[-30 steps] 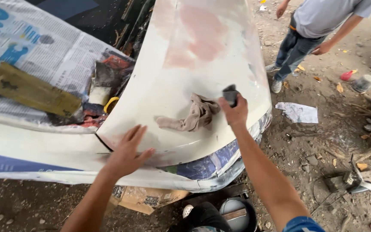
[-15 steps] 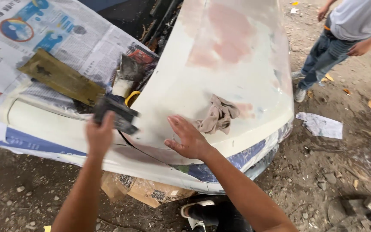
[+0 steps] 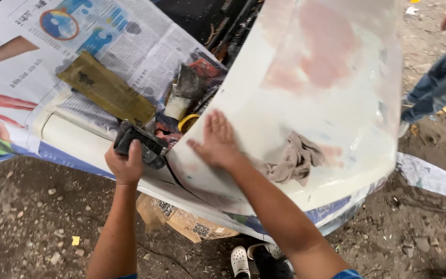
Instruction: The person sands the surface of a white car hood using a black sanding block. They repeatedly wipe the sanded area with a cloth and occasionally dip the cloth into a bucket of water. The person also touches the hood with their hand to check the surface texture.
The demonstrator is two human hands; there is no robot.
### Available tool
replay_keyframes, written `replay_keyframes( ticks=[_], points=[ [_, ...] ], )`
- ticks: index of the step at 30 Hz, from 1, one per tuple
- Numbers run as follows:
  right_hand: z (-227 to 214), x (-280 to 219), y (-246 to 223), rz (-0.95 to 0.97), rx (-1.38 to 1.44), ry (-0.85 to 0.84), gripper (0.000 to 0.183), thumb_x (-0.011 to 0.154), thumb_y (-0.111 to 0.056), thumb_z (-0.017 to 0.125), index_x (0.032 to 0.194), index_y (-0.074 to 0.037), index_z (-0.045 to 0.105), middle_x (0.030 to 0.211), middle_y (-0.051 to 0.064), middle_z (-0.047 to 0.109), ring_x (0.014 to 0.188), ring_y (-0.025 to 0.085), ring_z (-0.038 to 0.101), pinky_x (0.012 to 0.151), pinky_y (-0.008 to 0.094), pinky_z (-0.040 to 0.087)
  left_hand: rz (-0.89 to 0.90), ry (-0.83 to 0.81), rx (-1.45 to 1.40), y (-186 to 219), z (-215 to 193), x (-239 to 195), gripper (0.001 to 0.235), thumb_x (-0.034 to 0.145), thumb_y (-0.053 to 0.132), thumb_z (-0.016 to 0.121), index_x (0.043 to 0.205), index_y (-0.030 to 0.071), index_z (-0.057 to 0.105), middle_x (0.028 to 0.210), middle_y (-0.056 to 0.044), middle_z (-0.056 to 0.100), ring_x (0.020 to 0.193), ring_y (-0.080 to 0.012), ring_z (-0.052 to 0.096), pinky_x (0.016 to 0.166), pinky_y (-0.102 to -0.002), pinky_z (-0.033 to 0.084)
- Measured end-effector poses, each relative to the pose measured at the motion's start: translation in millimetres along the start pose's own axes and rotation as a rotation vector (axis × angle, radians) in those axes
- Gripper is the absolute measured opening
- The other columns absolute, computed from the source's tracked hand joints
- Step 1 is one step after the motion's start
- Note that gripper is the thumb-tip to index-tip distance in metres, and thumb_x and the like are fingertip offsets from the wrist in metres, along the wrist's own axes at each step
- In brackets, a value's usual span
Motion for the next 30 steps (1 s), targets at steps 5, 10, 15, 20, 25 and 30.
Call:
replay_keyframes(
  ticks=[5, 10, 15, 20, 25, 30],
  points=[
    [-33.2, 69.7, 80.3, 0.295, -0.018, 0.115, 0.106, 0.094, -0.081, 0.013, 0.161, -0.005, -0.015, 0.169, 0.018, -0.022, 0.157, 0.032, -0.021, 0.126, 0.047, -0.010, 0.008, -0.003, 0.117, 5.5, 3.5, 1.1, 0.029, 0.101, 0.023, 0.066, 0.110, -0.005, 0.070, 0.090, -0.007, 0.069, 0.085, -0.0106, 0.062, 0.077, -0.028, 0.052],
    [-81.2, 119.9, 140.8, 0.395, -0.007, 0.169, 0.105, 0.094, -0.080, 0.013, 0.161, -0.006, -0.017, 0.169, 0.016, -0.024, 0.157, 0.030, -0.020, 0.125, 0.047, -0.009, -0.057, 0.028, 0.164, -11.5, 1.1, -8.5, 0.027, 0.097, 0.026, 0.067, 0.097, -0.001, 0.069, 0.077, -0.004, 0.064, 0.071, -0.0114, 0.059, 0.064, -0.027, 0.048],
    [-121.9, 155.8, 178.0, 0.435, 0.013, 0.202, 0.101, 0.095, -0.078, 0.012, 0.161, -0.006, -0.015, 0.170, 0.015, -0.022, 0.158, 0.028, -0.018, 0.126, 0.046, -0.009, -0.017, 0.030, 0.237, 3.5, 4.9, -1.2, 0.029, 0.096, 0.028, 0.066, 0.092, 0.000, 0.067, 0.070, -0.005, 0.059, 0.063, -0.0139, 0.055, 0.058, -0.030, 0.044],
    [-111.3, 163.8, 192.1, 0.453, -0.058, 0.294, 0.103, 0.097, -0.079, 0.013, 0.165, -0.005, -0.008, 0.174, 0.015, -0.013, 0.162, 0.029, -0.013, 0.131, 0.045, -0.006, 0.080, 0.024, 0.303, 0.3, 4.0, -4.2, 0.025, 0.097, 0.027, 0.065, 0.091, 0.003, 0.066, 0.075, -0.010, 0.060, 0.066, -0.0239, 0.059, 0.063, -0.036, 0.046],
    [-80.8, 117.6, 126.8, 0.417, -0.021, 0.253, 0.108, 0.093, -0.082, 0.012, 0.161, -0.002, -0.014, 0.171, 0.020, -0.017, 0.158, 0.032, -0.016, 0.127, 0.045, -0.006, 0.049, 0.035, 0.240, 13.9, 6.1, 0.7, 0.024, 0.095, 0.027, 0.066, 0.093, 0.003, 0.067, 0.076, -0.012, 0.060, 0.066, -0.0281, 0.060, 0.064, -0.038, 0.048],
    [-22.9, 65.8, 58.1, 0.346, -0.086, 0.261, 0.112, 0.094, -0.083, 0.021, 0.161, 0.003, -0.009, 0.170, 0.025, -0.013, 0.158, 0.036, -0.014, 0.127, 0.046, -0.005, 0.066, 0.048, 0.274, 9.7, 5.3, -2.1, 0.023, 0.094, 0.027, 0.070, 0.088, 0.005, 0.066, 0.074, -0.015, 0.059, 0.067, -0.0364, 0.059, 0.063, -0.042, 0.047]
  ],
)
Point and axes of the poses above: each hand's wrist, its own x-axis towards the middle knuckle, its own z-axis out of the palm, y = z × x, the point moved 3 cm from there along x, towards the middle knuckle
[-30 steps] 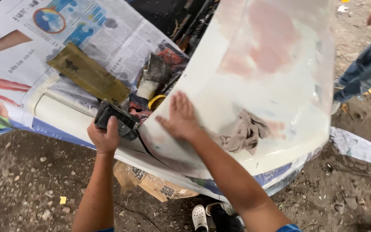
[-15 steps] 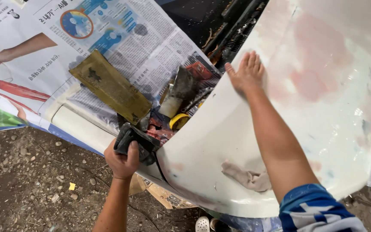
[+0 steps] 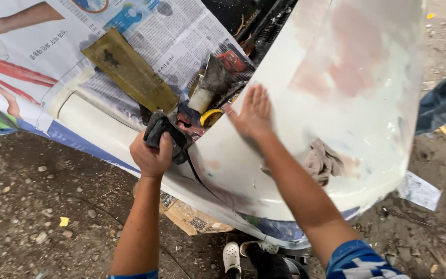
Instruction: The person sands the surface of a white car hood using a black sanding block. They repeatedly wipe the sanded area with a cloth and occasionally dip the cloth into a bucket of water. The person also touches the hood with their hand to check the surface texture.
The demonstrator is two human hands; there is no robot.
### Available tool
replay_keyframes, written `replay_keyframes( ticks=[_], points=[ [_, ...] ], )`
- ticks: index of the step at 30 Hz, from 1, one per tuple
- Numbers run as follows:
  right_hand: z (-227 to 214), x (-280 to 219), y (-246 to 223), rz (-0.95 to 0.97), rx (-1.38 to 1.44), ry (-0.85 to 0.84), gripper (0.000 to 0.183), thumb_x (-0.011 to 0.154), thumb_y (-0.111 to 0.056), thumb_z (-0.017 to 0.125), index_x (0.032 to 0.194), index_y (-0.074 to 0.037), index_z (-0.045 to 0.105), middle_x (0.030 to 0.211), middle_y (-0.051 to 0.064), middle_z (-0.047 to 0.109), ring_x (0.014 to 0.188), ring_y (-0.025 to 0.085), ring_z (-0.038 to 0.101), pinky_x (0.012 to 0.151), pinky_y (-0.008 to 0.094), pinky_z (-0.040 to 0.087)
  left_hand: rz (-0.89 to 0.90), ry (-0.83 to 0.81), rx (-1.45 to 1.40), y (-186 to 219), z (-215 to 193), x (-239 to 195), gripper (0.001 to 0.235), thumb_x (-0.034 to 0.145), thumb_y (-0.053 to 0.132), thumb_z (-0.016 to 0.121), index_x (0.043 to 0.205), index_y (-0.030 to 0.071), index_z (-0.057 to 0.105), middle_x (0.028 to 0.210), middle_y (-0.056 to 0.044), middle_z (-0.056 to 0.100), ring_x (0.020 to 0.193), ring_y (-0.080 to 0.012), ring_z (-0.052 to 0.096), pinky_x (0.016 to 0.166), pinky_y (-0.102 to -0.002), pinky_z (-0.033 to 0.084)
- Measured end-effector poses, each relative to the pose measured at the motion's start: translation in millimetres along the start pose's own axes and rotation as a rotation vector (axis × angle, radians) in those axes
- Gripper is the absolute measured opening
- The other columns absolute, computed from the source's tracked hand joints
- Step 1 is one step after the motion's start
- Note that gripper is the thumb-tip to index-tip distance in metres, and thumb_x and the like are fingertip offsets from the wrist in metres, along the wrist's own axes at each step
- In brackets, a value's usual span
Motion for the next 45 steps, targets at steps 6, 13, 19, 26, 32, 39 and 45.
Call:
replay_keyframes(
  ticks=[6, 13, 19, 26, 32, 39, 45],
  points=[
    [30.4, -85.1, -46.3, -0.199, 0.027, 0.069, 0.112, 0.096, -0.079, 0.023, 0.160, 0.009, -0.003, 0.168, 0.030, -0.009, 0.158, 0.041, -0.010, 0.126, 0.049, -0.005, 0.013, 0.034, 0.043, -1.8, 1.7, 0.5, 0.021, 0.092, 0.027, 0.071, 0.085, 0.008, 0.067, 0.074, -0.014, 0.063, 0.069, -0.0388, 0.063, 0.063, -0.044, 0.049],
    [6.5, -163.7, -53.7, -0.485, 0.490, -0.160, 0.102, 0.095, -0.077, 0.013, 0.162, -0.001, 0.010, 0.171, 0.020, 0.008, 0.159, 0.032, 0.006, 0.127, 0.044, 0.007, -0.018, 0.047, 0.055, -5.9, 2.2, 1.1, 0.024, 0.091, 0.030, 0.073, 0.086, 0.007, 0.068, 0.072, -0.015, 0.063, 0.066, -0.0388, 0.064, 0.061, -0.045, 0.050],
    [-151.3, -230.4, -75.5, -0.995, 1.222, -0.093, 0.074, 0.113, -0.062, 0.014, 0.169, -0.012, 0.013, 0.174, 0.006, 0.010, 0.163, 0.021, 0.007, 0.135, 0.038, 0.007, -0.040, 0.031, 0.082, -12.7, 3.8, -0.1, 0.026, 0.091, 0.032, 0.073, 0.089, 0.007, 0.070, 0.072, -0.014, 0.065, 0.066, -0.0367, 0.066, 0.062, -0.044, 0.051],
    [-146.0, -228.8, -52.5, -1.354, 0.774, 0.079, 0.065, 0.120, -0.056, 0.013, 0.170, -0.015, 0.001, 0.177, 0.002, -0.002, 0.162, 0.016, -0.005, 0.137, 0.037, 0.002, 0.024, 0.034, 0.051, -5.3, 1.9, 1.1, 0.025, 0.096, 0.031, 0.072, 0.091, 0.006, 0.070, 0.074, -0.015, 0.065, 0.066, -0.0367, 0.065, 0.062, -0.044, 0.050],
    [-121.5, -65.6, 145.5, -0.423, -0.265, 0.111, 0.087, 0.099, -0.053, 0.045, 0.161, 0.000, 0.014, 0.171, 0.019, 0.007, 0.159, 0.026, 0.009, 0.128, 0.036, 0.007, -0.001, 0.035, 0.094, -6.3, 2.5, 1.3, 0.025, 0.094, 0.029, 0.073, 0.086, 0.006, 0.068, 0.070, -0.014, 0.062, 0.064, -0.0379, 0.063, 0.061, -0.044, 0.050],
    [-257.7, -77.0, 259.6, -0.074, -0.555, 0.369, 0.084, 0.102, -0.059, 0.022, 0.162, -0.007, -0.004, 0.171, 0.012, -0.010, 0.158, 0.027, -0.004, 0.124, 0.042, -0.002, 0.034, 0.074, 0.092, -13.6, 6.1, -0.8, 0.027, 0.094, 0.031, 0.073, 0.086, 0.006, 0.068, 0.074, -0.014, 0.064, 0.067, -0.0378, 0.064, 0.061, -0.044, 0.050],
    [-209.6, -77.2, 222.6, -0.110, -0.584, 0.348, 0.088, 0.100, -0.060, 0.024, 0.162, -0.004, -0.003, 0.169, 0.014, -0.008, 0.156, 0.028, -0.004, 0.123, 0.042, -0.001, -0.018, 0.037, 0.066, -9.2, 3.7, 0.2, 0.026, 0.093, 0.032, 0.072, 0.088, 0.007, 0.070, 0.072, -0.013, 0.066, 0.064, -0.0338, 0.065, 0.060, -0.042, 0.051]
  ],
)
Point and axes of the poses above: each hand's wrist, its own x-axis towards the middle knuckle, its own z-axis out of the palm, y = z × x, the point moved 3 cm from there along x, towards the middle knuckle
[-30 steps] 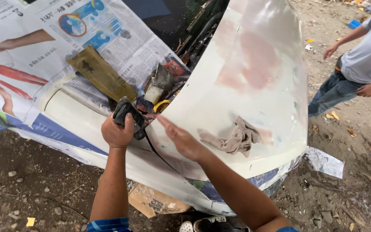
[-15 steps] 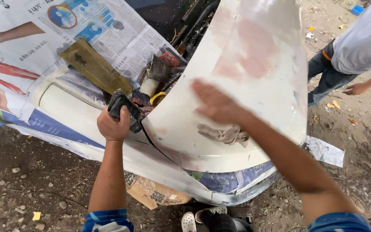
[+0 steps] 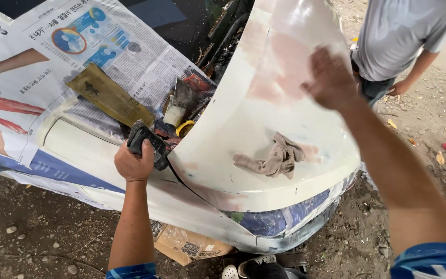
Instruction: The person sands the surface of a white car hood using a black sanding block. They repeatedly wipe the sanded area with a cloth and occasionally dip the cloth into a bucket of water. The person also touches the hood with their hand to check the surface texture.
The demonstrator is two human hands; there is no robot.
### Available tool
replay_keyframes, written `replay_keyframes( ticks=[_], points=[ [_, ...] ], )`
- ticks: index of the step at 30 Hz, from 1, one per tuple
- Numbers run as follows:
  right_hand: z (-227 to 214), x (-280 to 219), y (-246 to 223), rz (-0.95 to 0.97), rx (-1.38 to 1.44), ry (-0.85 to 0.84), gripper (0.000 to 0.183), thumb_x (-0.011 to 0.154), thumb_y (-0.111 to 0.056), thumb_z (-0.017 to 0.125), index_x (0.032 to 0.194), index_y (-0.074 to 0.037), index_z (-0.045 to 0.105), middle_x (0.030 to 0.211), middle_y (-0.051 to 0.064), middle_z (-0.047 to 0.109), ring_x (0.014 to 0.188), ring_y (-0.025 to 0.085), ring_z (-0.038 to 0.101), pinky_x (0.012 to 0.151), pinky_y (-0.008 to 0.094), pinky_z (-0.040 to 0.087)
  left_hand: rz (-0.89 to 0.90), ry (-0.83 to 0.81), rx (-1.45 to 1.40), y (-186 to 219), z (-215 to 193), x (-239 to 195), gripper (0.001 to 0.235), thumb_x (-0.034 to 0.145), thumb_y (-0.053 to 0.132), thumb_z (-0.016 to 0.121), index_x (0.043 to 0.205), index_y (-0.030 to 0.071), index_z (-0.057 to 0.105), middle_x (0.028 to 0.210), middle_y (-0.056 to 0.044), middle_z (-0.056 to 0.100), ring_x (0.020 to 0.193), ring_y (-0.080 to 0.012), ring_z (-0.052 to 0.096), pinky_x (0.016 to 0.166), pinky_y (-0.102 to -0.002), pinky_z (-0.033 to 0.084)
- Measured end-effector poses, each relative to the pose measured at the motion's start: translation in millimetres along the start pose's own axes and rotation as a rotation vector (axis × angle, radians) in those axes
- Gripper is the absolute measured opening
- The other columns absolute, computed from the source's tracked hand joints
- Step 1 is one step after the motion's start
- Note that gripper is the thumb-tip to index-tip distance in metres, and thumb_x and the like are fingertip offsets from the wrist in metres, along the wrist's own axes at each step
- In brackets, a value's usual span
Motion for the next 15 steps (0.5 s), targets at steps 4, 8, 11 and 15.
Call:
replay_keyframes(
  ticks=[4, 8, 11, 15],
  points=[
    [28.7, -30.0, -123.4, -0.141, 0.516, -0.196, 0.083, 0.104, -0.056, 0.031, 0.161, -0.002, 0.007, 0.170, 0.019, 0.000, 0.159, 0.029, 0.002, 0.126, 0.038, 0.004, -0.020, -0.010, -0.003, -1.0, 0.0, 1.0, 0.027, 0.093, 0.033, 0.072, 0.088, 0.006, 0.071, 0.071, -0.013, 0.065, 0.062, -0.0339, 0.066, 0.060, -0.042, 0.051],
    [-0.1, -87.2, -243.6, -0.440, 1.048, -0.266, 0.080, 0.103, -0.065, 0.022, 0.165, -0.016, 0.011, 0.174, 0.014, 0.007, 0.160, 0.028, 0.008, 0.128, 0.047, 0.010, 0.100, 0.036, 0.002, -4.2, 0.4, -1.8, 0.026, 0.097, 0.031, 0.072, 0.094, 0.006, 0.072, 0.081, -0.015, 0.068, 0.072, -0.0375, 0.066, 0.065, -0.043, 0.052],
    [-21.2, -104.3, -264.1, -0.517, 0.628, -0.188, 0.079, 0.095, -0.074, 0.035, 0.163, -0.034, 0.029, 0.174, 0.009, 0.018, 0.162, 0.032, 0.010, 0.126, 0.063, 0.006, 0.025, 0.006, -0.048, 4.2, -3.3, -1.6, 0.025, 0.095, 0.030, 0.072, 0.094, 0.005, 0.072, 0.077, -0.015, 0.067, 0.068, -0.0359, 0.067, 0.064, -0.043, 0.052],
    [18.6, -112.0, -211.6, -0.306, 0.412, -0.318, 0.099, 0.075, -0.086, 0.053, 0.158, -0.038, 0.029, 0.167, 0.016, 0.011, 0.152, 0.044, 0.004, 0.115, 0.069, 0.004, -0.025, -0.017, -0.024, 0.6, -1.5, -0.6, 0.026, 0.093, 0.030, 0.073, 0.092, 0.005, 0.072, 0.074, -0.015, 0.067, 0.066, -0.0356, 0.067, 0.063, -0.043, 0.052]
  ],
)
Point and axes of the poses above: each hand's wrist, its own x-axis towards the middle knuckle, its own z-axis out of the palm, y = z × x, the point moved 3 cm from there along x, towards the middle knuckle
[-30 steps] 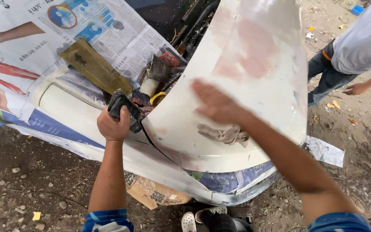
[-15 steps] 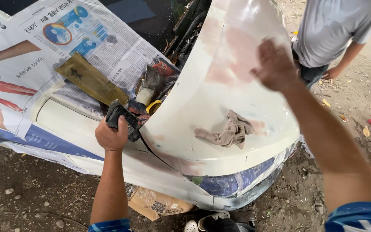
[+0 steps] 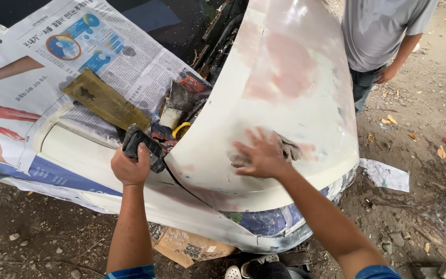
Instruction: The person sands the surface of a white car hood using a black sanding block. They repeatedly wipe the sanded area with a cloth and occasionally dip the cloth into a bucket of water. The person also touches the hood with their hand to check the surface texture.
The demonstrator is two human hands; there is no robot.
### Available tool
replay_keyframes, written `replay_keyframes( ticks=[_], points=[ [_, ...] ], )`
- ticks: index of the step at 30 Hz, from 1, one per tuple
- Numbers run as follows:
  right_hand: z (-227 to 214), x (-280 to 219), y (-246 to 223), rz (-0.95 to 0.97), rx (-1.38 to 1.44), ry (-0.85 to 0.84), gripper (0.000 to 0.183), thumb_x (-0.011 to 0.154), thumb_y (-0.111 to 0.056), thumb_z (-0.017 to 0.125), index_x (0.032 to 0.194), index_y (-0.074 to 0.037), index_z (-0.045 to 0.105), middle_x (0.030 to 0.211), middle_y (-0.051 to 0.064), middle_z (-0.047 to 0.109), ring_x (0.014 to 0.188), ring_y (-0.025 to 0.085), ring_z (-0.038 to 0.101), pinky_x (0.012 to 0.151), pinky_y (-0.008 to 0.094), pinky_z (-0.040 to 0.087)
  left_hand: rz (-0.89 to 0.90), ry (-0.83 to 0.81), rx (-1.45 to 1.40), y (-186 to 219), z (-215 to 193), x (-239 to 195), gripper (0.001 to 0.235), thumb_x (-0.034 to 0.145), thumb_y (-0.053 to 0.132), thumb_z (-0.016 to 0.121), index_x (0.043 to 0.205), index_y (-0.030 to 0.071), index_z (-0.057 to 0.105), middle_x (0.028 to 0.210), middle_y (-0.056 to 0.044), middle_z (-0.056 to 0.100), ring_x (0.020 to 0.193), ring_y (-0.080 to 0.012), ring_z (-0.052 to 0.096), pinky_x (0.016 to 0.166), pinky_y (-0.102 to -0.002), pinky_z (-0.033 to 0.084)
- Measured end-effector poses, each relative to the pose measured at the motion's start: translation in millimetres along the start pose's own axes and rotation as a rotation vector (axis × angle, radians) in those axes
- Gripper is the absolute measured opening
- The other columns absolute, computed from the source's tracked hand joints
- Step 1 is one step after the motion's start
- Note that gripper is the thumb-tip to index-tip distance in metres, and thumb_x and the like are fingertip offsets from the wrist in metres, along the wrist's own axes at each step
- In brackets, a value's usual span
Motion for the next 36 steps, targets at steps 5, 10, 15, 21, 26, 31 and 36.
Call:
replay_keyframes(
  ticks=[5, 10, 15, 21, 26, 31, 36],
  points=[
    [127.9, -26.8, 167.7, 0.479, 0.508, 0.405, 0.043, 0.097, -0.050, 0.056, 0.110, -0.009, 0.063, 0.158, 0.019, 0.043, 0.113, 0.032, 0.072, 0.105, 0.047, 0.056, 0.043, 0.025, 0.000, 5.1, -1.3, -0.3, 0.025, 0.093, 0.030, 0.072, 0.094, 0.005, 0.073, 0.076, -0.015, 0.067, 0.067, -0.0355, 0.067, 0.063, -0.043, 0.053],
    [136.6, -46.9, 200.9, 0.727, 0.505, 0.521, 0.034, 0.104, -0.039, 0.055, 0.121, -0.010, 0.062, 0.120, 0.018, 0.066, 0.102, 0.036, 0.068, 0.089, 0.049, 0.057, 0.007, 0.016, 0.038, -2.6, 2.6, -1.5, 0.026, 0.094, 0.031, 0.072, 0.087, 0.006, 0.071, 0.072, -0.014, 0.065, 0.064, -0.0349, 0.065, 0.060, -0.043, 0.051],
    [131.5, -41.5, 191.4, 0.946, 0.462, 0.735, 0.038, 0.092, -0.029, 0.064, 0.125, -0.010, 0.059, 0.121, 0.018, 0.064, 0.107, 0.040, 0.061, 0.089, 0.053, 0.050, -0.010, 0.008, 0.041, 3.6, 1.3, -0.3, 0.026, 0.092, 0.032, 0.071, 0.087, 0.006, 0.072, 0.068, -0.012, 0.063, 0.060, -0.0327, 0.063, 0.057, -0.042, 0.049],
    [98.3, -52.3, 170.5, 0.941, 0.604, 0.934, 0.061, 0.093, -0.031, 0.060, 0.151, -0.016, 0.047, 0.142, 0.019, 0.056, 0.127, 0.039, 0.054, 0.106, 0.052, 0.046, 0.061, 0.020, 0.064, -4.0, 2.4, -4.1, 0.029, 0.096, 0.030, 0.073, 0.085, 0.004, 0.067, 0.073, -0.015, 0.063, 0.067, -0.0375, 0.062, 0.062, -0.043, 0.049],
    [33.3, -8.2, 87.0, 0.567, -0.012, 0.217, 0.085, 0.098, -0.070, 0.052, 0.160, -0.017, 0.026, 0.169, 0.022, 0.006, 0.156, 0.037, 0.006, 0.121, 0.058, 0.008, 0.067, 0.045, 0.019, 4.7, 1.4, -1.3, 0.024, 0.094, 0.029, 0.072, 0.092, 0.005, 0.072, 0.075, -0.015, 0.066, 0.065, -0.0360, 0.065, 0.060, -0.043, 0.050],
    [-0.3, 3.2, -69.7, -0.565, 0.717, 0.421, 0.077, 0.112, -0.056, 0.027, 0.167, -0.004, 0.010, 0.175, 0.016, 0.005, 0.164, 0.026, 0.006, 0.134, 0.040, 0.008, 0.051, 0.022, -0.001, 10.8, -1.9, 0.9, 0.023, 0.095, 0.028, 0.071, 0.093, 0.005, 0.071, 0.076, -0.014, 0.066, 0.066, -0.0356, 0.065, 0.062, -0.042, 0.051],
    [-54.0, -12.4, -132.8, -1.076, 0.907, 0.486, 0.068, 0.118, -0.050, 0.023, 0.172, -0.014, 0.004, 0.178, 0.007, 0.001, 0.165, 0.017, 0.001, 0.138, 0.038, 0.005, 0.079, 0.006, 0.030, 2.3, 0.4, -1.9, 0.023, 0.096, 0.028, 0.070, 0.089, 0.006, 0.068, 0.077, -0.015, 0.064, 0.068, -0.0370, 0.064, 0.063, -0.043, 0.050]
  ],
)
Point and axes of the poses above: each hand's wrist, its own x-axis towards the middle knuckle, its own z-axis out of the palm, y = z × x, the point moved 3 cm from there along x, towards the middle knuckle
